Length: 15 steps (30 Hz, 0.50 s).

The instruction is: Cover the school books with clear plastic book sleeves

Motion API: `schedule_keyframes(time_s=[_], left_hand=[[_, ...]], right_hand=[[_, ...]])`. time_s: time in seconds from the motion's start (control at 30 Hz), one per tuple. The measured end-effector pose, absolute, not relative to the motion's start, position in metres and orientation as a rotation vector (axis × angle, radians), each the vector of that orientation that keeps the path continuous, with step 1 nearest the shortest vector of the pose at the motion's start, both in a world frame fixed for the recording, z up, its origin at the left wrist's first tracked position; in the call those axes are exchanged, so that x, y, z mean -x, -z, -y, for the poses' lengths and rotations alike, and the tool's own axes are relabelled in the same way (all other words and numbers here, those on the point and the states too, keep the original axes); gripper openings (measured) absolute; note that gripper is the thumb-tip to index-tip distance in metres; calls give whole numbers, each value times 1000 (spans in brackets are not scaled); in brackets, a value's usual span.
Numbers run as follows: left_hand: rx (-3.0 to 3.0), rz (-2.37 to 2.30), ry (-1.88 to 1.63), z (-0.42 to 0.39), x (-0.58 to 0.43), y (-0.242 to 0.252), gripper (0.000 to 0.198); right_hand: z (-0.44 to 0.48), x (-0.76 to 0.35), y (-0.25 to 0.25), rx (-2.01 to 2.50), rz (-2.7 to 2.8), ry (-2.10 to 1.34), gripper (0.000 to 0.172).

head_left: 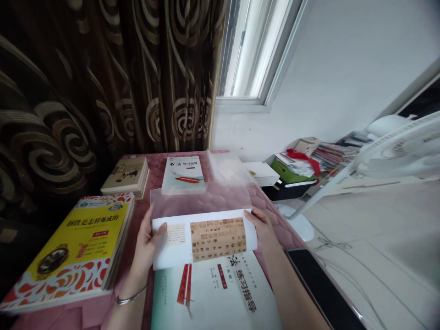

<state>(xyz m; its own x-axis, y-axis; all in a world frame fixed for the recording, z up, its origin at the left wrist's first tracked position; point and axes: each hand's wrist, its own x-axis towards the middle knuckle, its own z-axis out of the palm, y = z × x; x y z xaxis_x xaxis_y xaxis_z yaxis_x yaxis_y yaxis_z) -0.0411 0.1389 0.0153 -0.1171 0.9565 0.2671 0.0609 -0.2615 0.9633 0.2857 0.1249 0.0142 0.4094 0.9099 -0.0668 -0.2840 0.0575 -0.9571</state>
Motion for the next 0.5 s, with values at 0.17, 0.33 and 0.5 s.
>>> schedule_keyframes(time_s=[0.17, 0.33, 0.5], left_hand=[[-1371, -1230, -1487, -139, 42, -15, 68], [-1353, -1231, -1490, -139, 43, -16, 69], [-1318, -1223, -1500, -141, 42, -16, 68]], right_hand=[[-125, -287, -14, 1207, 839, -951, 34], [-127, -290, -8, 1256, 883, -920, 37], [-127, -294, 1, 1268, 858, -894, 37]])
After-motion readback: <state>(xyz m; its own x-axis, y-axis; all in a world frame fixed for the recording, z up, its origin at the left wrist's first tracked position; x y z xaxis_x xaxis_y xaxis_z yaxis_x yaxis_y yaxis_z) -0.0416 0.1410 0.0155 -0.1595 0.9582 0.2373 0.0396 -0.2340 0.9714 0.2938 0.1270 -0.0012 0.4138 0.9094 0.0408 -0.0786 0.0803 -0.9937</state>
